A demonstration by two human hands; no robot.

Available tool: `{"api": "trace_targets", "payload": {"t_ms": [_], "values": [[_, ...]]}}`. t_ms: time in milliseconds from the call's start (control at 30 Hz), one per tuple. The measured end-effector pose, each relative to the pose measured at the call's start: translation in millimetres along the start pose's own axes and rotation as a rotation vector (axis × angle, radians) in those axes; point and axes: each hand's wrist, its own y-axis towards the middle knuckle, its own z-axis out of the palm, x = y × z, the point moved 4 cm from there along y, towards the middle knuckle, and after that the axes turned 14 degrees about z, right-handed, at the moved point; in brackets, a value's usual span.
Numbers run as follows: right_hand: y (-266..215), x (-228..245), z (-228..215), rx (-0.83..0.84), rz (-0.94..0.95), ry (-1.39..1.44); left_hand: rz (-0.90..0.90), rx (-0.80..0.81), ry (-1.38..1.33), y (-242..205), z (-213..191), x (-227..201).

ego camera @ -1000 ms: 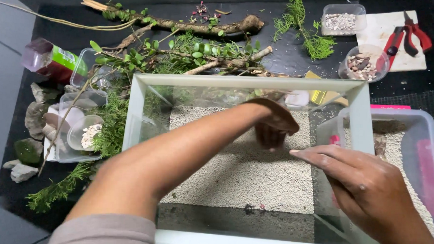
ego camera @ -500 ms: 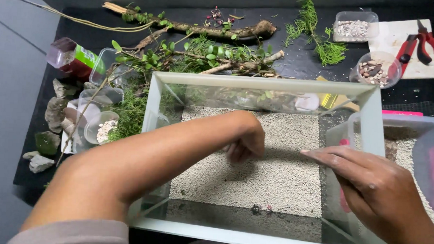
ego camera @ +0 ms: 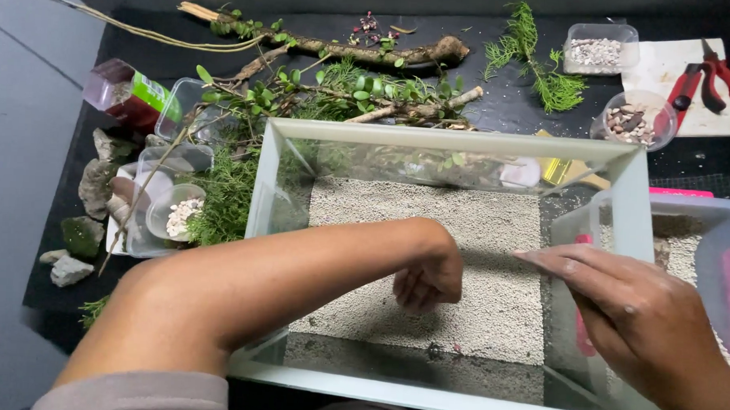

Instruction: Smoothing sand and arranging moss-covered rocks inside a glass tank to create a terrarium landscape.

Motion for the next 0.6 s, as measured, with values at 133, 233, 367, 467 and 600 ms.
{"api": "trace_targets", "payload": {"t_ms": [133,233,367,467,600], "values": [[1.5,3.2,-2.1,0.004,0.011,-0.012,0.105,-0.189,0.101,1.4,-12.1,-8.1],[1.2,2.8,-1.9,-0.001,0.007,0.003,0.089,-0.197,0.068,3.7,-14.7,-8.4],[1.1,0.9,-0.6,-0.007,0.026,-0.001,0.165,-0.154,-0.032,15.1,-11.0,-16.8],[1.5,1.3,-1.3,0.005,-0.003,0.043,0.205,-0.1,-0.048,31.8,-10.1,-20.2],[2.8,4.3,-3.7,-0.002,-0.03,0.028,0.228,-0.076,-0.117,40.9,-12.8,-20.6]]}}
